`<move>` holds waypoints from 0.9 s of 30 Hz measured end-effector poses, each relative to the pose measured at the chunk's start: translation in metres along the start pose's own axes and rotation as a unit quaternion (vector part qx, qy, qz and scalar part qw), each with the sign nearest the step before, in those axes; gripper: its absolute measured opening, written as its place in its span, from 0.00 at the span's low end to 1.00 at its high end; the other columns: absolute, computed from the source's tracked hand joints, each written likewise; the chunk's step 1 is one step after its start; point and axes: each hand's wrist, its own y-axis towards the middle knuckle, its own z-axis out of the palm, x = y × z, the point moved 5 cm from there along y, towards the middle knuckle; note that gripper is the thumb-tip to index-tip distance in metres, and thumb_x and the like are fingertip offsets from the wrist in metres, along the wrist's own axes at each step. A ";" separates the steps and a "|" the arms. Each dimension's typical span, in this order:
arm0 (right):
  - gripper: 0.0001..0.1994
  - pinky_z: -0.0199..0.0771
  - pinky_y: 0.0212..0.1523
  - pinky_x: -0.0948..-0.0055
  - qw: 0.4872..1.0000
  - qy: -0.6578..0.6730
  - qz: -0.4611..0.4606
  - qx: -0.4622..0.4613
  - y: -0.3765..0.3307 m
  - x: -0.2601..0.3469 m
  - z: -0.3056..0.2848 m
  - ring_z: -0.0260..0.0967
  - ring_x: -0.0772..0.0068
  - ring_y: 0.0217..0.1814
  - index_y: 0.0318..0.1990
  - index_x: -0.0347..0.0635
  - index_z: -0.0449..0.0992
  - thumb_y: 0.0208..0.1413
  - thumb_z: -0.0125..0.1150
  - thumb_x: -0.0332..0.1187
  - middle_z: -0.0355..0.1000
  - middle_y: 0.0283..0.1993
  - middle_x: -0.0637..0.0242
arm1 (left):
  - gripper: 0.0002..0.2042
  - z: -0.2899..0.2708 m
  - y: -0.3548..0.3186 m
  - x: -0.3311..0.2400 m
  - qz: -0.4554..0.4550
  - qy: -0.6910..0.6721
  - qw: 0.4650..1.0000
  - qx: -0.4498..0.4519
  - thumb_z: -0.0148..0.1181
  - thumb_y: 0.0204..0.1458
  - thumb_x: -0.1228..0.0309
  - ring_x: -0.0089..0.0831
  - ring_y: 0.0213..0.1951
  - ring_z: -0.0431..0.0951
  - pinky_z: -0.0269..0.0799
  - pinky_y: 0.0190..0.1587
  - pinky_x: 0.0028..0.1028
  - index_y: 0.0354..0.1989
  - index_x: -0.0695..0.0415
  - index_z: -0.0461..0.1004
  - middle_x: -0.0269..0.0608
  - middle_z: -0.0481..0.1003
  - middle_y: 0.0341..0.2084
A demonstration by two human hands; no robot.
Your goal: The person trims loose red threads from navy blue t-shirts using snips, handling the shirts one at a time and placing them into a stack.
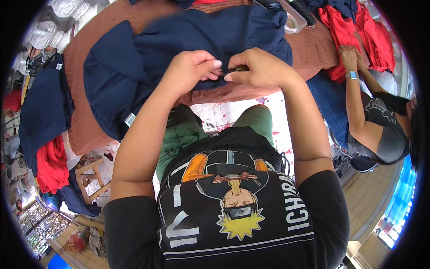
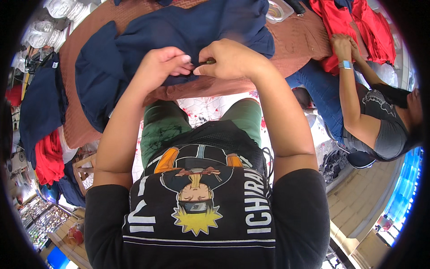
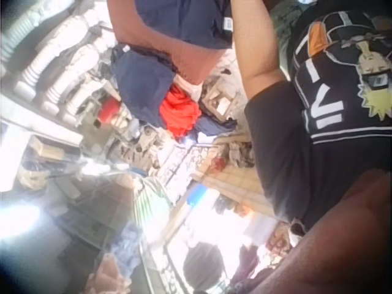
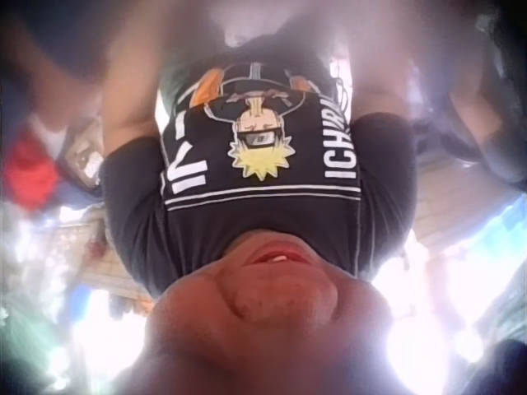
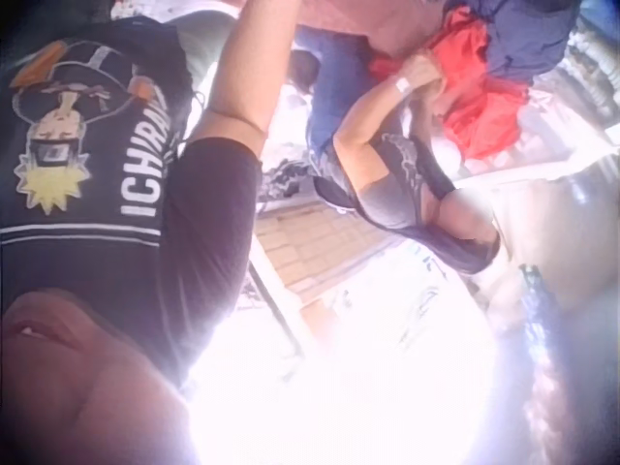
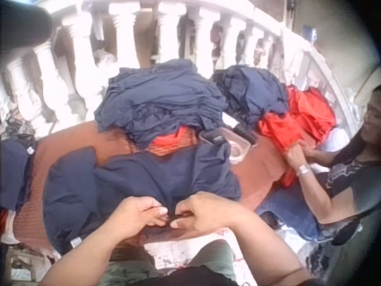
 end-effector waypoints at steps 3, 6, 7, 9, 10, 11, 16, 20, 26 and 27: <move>0.12 0.64 0.30 0.73 0.998 0.053 -0.024 -0.037 -0.014 -0.004 -0.019 0.62 0.76 0.25 0.36 0.34 0.77 0.54 0.64 0.37 0.70 0.23 0.63 | 0.13 -0.014 -0.025 -0.031 -0.014 -0.037 0.998 0.044 0.56 0.60 0.65 0.27 0.35 0.81 0.75 0.43 0.25 0.37 0.65 0.78 0.43 0.81 0.32; 0.13 0.63 0.31 0.77 0.990 0.114 0.017 -0.077 -0.027 -0.015 -0.024 0.62 0.83 0.29 0.37 0.33 0.76 0.56 0.65 0.38 0.70 0.26 0.71 | 0.14 -0.014 -0.061 -0.059 0.014 -0.038 0.980 0.197 0.51 0.63 0.67 0.29 0.39 0.80 0.73 0.47 0.25 0.34 0.64 0.79 0.44 0.81 0.35; 0.14 0.63 0.31 0.77 0.989 0.118 0.024 -0.088 -0.029 -0.016 -0.027 0.61 0.83 0.30 0.38 0.33 0.76 0.56 0.65 0.38 0.70 0.26 0.72 | 0.14 -0.013 -0.071 -0.066 0.054 -0.022 0.978 0.202 0.51 0.63 0.67 0.31 0.40 0.80 0.72 0.48 0.26 0.34 0.64 0.79 0.44 0.81 0.35; 0.16 0.65 0.32 0.77 0.988 0.120 0.033 -0.094 -0.032 -0.018 -0.028 0.63 0.82 0.29 0.37 0.33 0.77 0.53 0.68 0.39 0.71 0.26 0.70 | 0.13 -0.015 -0.079 -0.078 0.097 0.026 0.975 0.200 0.51 0.62 0.69 0.33 0.43 0.79 0.70 0.50 0.27 0.33 0.64 0.79 0.45 0.80 0.36; 0.17 0.66 0.32 0.75 0.988 0.116 0.029 -0.100 -0.032 -0.019 -0.029 0.65 0.79 0.29 0.36 0.33 0.77 0.51 0.70 0.41 0.72 0.26 0.67 | 0.12 -0.017 -0.081 -0.083 0.102 0.058 0.974 0.191 0.52 0.61 0.70 0.34 0.44 0.79 0.70 0.51 0.29 0.33 0.64 0.79 0.45 0.80 0.36; 0.18 0.67 0.32 0.74 0.987 0.114 0.025 -0.106 -0.032 -0.018 -0.030 0.67 0.76 0.28 0.36 0.33 0.78 0.49 0.71 0.42 0.72 0.26 0.64 | 0.11 -0.018 -0.082 -0.086 0.107 0.091 0.973 0.184 0.53 0.60 0.71 0.35 0.46 0.78 0.69 0.52 0.30 0.33 0.64 0.79 0.46 0.80 0.36; 0.12 0.65 0.32 0.78 0.995 0.067 0.025 -0.073 -0.044 -0.010 -0.036 0.62 0.86 0.29 0.35 0.35 0.77 0.51 0.69 0.35 0.69 0.25 0.76 | 0.04 -0.001 -0.079 -0.090 0.150 0.076 0.973 0.161 0.59 0.54 0.77 0.33 0.44 0.79 0.72 0.49 0.34 0.33 0.63 0.79 0.44 0.79 0.38; 0.09 0.65 0.31 0.78 0.993 0.067 0.088 -0.049 -0.053 -0.015 -0.043 0.62 0.85 0.27 0.34 0.36 0.77 0.54 0.66 0.33 0.67 0.23 0.77 | 0.13 0.100 -0.139 -0.141 0.477 0.025 0.839 0.262 0.60 0.52 0.66 0.35 0.45 0.76 0.72 0.44 0.32 0.46 0.52 0.77 0.38 0.74 0.45; 0.08 0.61 0.26 0.68 0.986 -0.076 0.118 -0.094 -0.080 -0.055 -0.049 0.60 0.71 0.21 0.32 0.34 0.75 0.50 0.65 0.30 0.62 0.19 0.60 | 0.09 0.194 -0.200 -0.203 0.639 -0.105 0.712 0.272 0.49 0.55 0.66 0.35 0.31 0.77 0.72 0.32 0.35 0.29 0.55 0.74 0.39 0.75 0.25; 0.08 0.61 0.26 0.68 0.985 -0.075 0.127 -0.088 -0.084 -0.062 -0.048 0.60 0.71 0.21 0.32 0.34 0.76 0.50 0.65 0.30 0.63 0.19 0.60 | 0.09 0.200 -0.206 -0.209 0.652 -0.097 0.700 0.275 0.49 0.55 0.66 0.35 0.32 0.77 0.72 0.32 0.35 0.30 0.54 0.75 0.38 0.75 0.26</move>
